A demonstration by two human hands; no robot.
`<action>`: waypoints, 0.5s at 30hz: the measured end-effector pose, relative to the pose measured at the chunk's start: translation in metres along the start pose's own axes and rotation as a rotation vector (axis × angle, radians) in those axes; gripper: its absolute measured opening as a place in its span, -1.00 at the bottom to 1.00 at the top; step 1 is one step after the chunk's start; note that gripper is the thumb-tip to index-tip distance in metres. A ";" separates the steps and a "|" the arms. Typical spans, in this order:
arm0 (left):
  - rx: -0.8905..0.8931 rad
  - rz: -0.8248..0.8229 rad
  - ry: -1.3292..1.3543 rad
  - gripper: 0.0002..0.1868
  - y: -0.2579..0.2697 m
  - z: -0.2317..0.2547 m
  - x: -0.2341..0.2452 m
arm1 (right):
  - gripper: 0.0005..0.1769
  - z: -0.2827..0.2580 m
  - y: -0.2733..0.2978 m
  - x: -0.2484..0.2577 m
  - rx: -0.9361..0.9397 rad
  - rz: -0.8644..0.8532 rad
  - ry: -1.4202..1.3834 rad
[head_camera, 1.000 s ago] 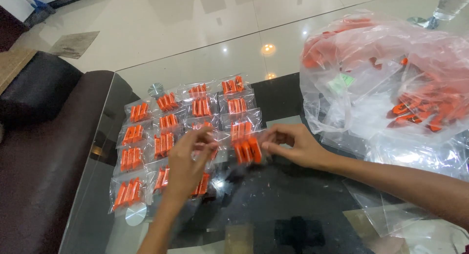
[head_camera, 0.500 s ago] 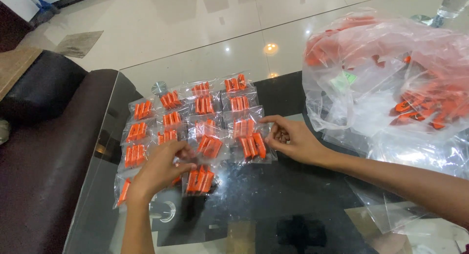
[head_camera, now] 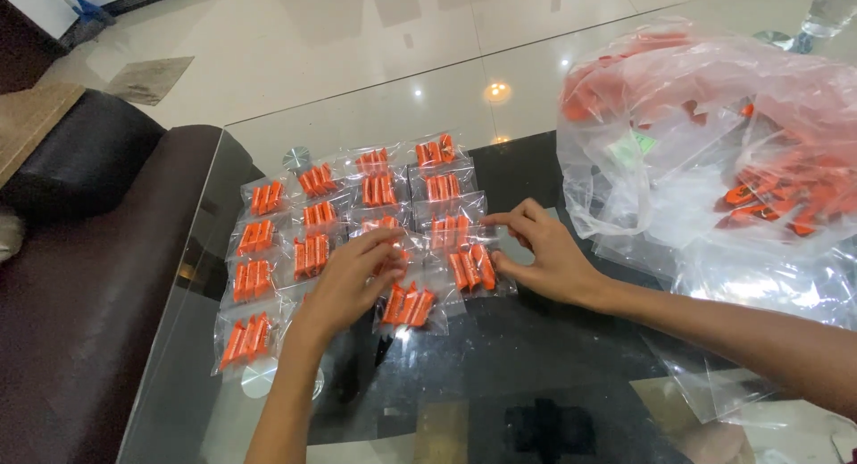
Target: The person picks up orange-colored items from a large bag and places several of them into individual clear plastic bags, arranging the filled bags in rows on a table.
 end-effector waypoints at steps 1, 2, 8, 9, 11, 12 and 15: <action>0.000 0.000 0.000 -0.83 0.003 0.003 0.004 | -0.51 -0.004 0.001 0.000 0.000 0.000 0.000; 0.085 -0.025 -0.036 -0.80 0.004 -0.002 0.006 | -0.49 -0.007 0.002 -0.001 -0.015 -0.022 0.004; 0.252 -0.024 -0.129 -0.80 0.011 -0.042 -0.005 | -0.35 -0.011 0.000 -0.008 0.046 -0.071 0.040; 0.268 -0.021 -0.141 -0.81 0.012 -0.050 -0.007 | -0.34 -0.013 0.000 -0.010 0.050 -0.091 0.045; 0.263 -0.017 -0.138 -0.80 0.011 -0.028 0.008 | -0.35 -0.018 0.000 -0.010 0.068 -0.113 0.032; 0.257 -0.016 -0.136 -0.79 0.011 -0.016 0.016 | -0.36 -0.022 0.000 -0.011 0.085 -0.132 0.016; 0.268 -0.054 -0.102 -0.79 0.011 -0.034 0.003 | -0.33 -0.033 0.001 -0.010 0.132 -0.152 -0.036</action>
Point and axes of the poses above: each hand's wrist, its own y-axis away from the middle knuckle, its own x-axis out of the back of the hand, z = x × y, the point moved 9 cm from there along -y, towards the middle knuckle, and after that the axes turned 15 degrees about -z, right-handed, at the moved point
